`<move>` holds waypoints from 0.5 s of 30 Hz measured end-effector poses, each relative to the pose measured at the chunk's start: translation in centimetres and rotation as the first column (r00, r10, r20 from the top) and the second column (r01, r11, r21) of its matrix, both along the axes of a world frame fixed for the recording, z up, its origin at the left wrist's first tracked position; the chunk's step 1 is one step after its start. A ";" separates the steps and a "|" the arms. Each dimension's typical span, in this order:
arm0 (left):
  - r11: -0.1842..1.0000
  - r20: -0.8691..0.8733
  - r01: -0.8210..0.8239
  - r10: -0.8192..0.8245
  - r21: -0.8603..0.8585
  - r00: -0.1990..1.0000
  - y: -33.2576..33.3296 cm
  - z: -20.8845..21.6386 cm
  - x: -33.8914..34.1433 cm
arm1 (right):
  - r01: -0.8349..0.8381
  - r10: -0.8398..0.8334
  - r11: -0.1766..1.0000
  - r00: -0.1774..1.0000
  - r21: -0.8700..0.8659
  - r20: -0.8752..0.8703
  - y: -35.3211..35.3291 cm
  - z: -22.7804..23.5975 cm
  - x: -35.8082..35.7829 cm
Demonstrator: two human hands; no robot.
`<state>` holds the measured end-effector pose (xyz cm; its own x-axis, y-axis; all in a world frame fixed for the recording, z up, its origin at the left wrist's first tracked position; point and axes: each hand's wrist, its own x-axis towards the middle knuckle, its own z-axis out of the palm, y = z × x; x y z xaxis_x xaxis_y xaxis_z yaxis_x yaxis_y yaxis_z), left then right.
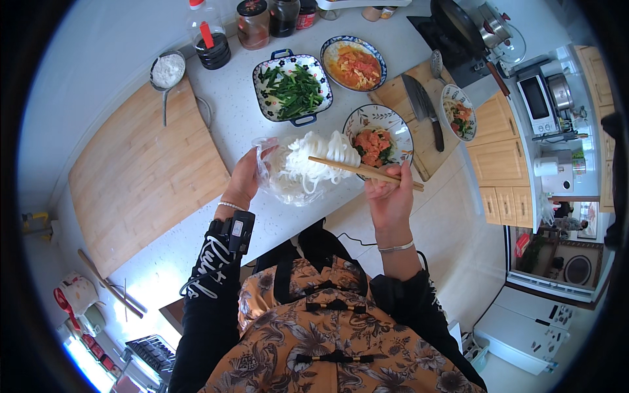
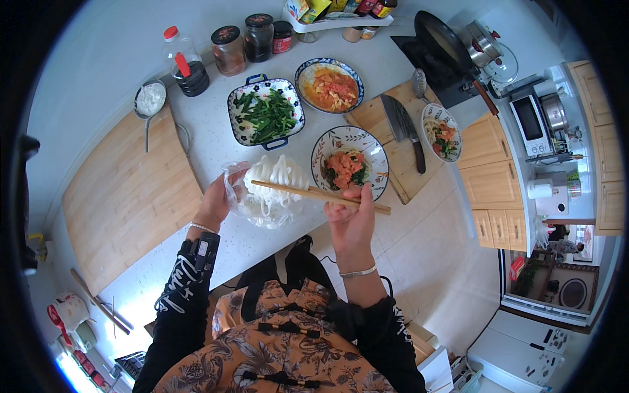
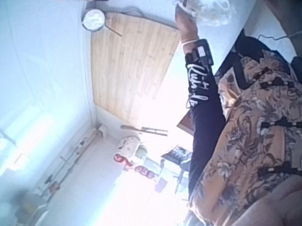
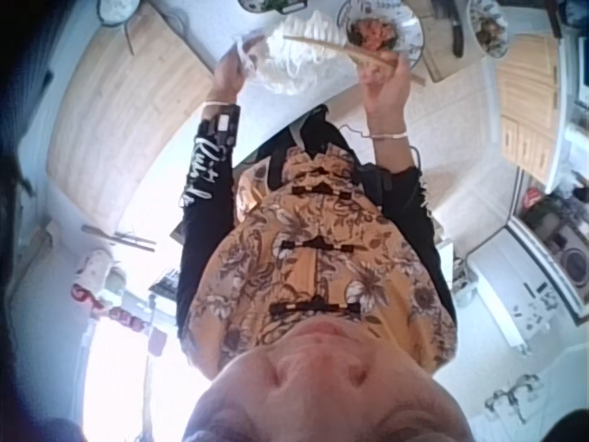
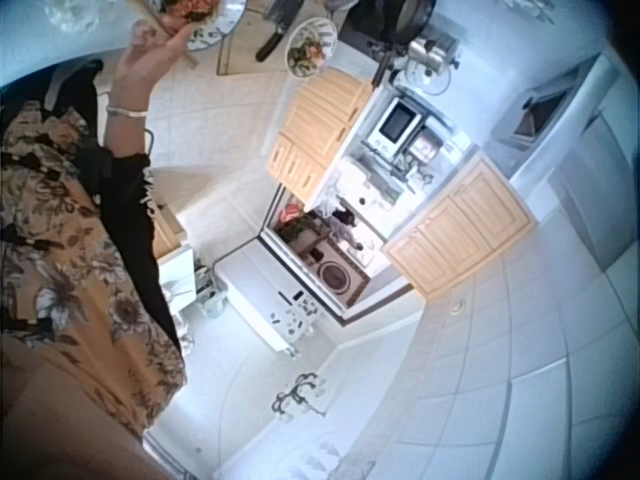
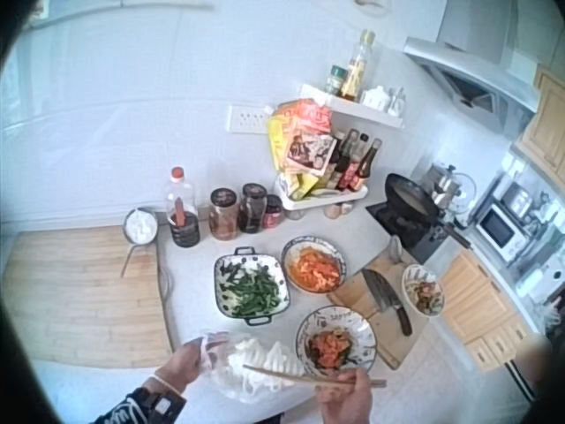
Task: The person assembles a noodle dish by adding seasonings, vegetables, and tomato-egg mixture to bowls of noodles, then carries the finished bowl to the living room.
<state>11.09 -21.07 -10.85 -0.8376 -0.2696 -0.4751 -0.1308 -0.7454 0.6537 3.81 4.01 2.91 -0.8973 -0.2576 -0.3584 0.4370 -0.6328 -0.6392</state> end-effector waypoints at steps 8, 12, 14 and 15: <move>0.999 -0.004 0.037 -0.037 0.026 0.999 0.0 -0.2 0.5 | 0.005 -0.001 0.999 0.996 0.038 -0.089 0.1 2.3 -0.7; 0.998 -0.020 0.067 -0.067 -0.006 0.998 -0.2 -0.2 0.6 | 0.024 0.022 0.962 0.986 0.273 -0.166 -0.6 1.1 -1.0; 0.998 -0.055 0.053 -0.052 0.023 0.997 -0.1 -0.2 0.4 | 0.031 -0.016 0.951 0.999 0.309 -0.051 -1.1 0.1 -0.8; 0.999 -0.053 0.036 -0.034 0.035 0.998 0.0 -0.2 0.3 | 0.028 -0.023 0.959 0.999 0.281 -0.024 -1.0 -0.1 -0.7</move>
<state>11.41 -21.05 -11.05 -0.8702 -0.2234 -0.4391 -0.1233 -0.7641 0.6332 3.11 2.98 2.81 -0.9101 -0.1261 -0.3948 0.4082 -0.4372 -0.8014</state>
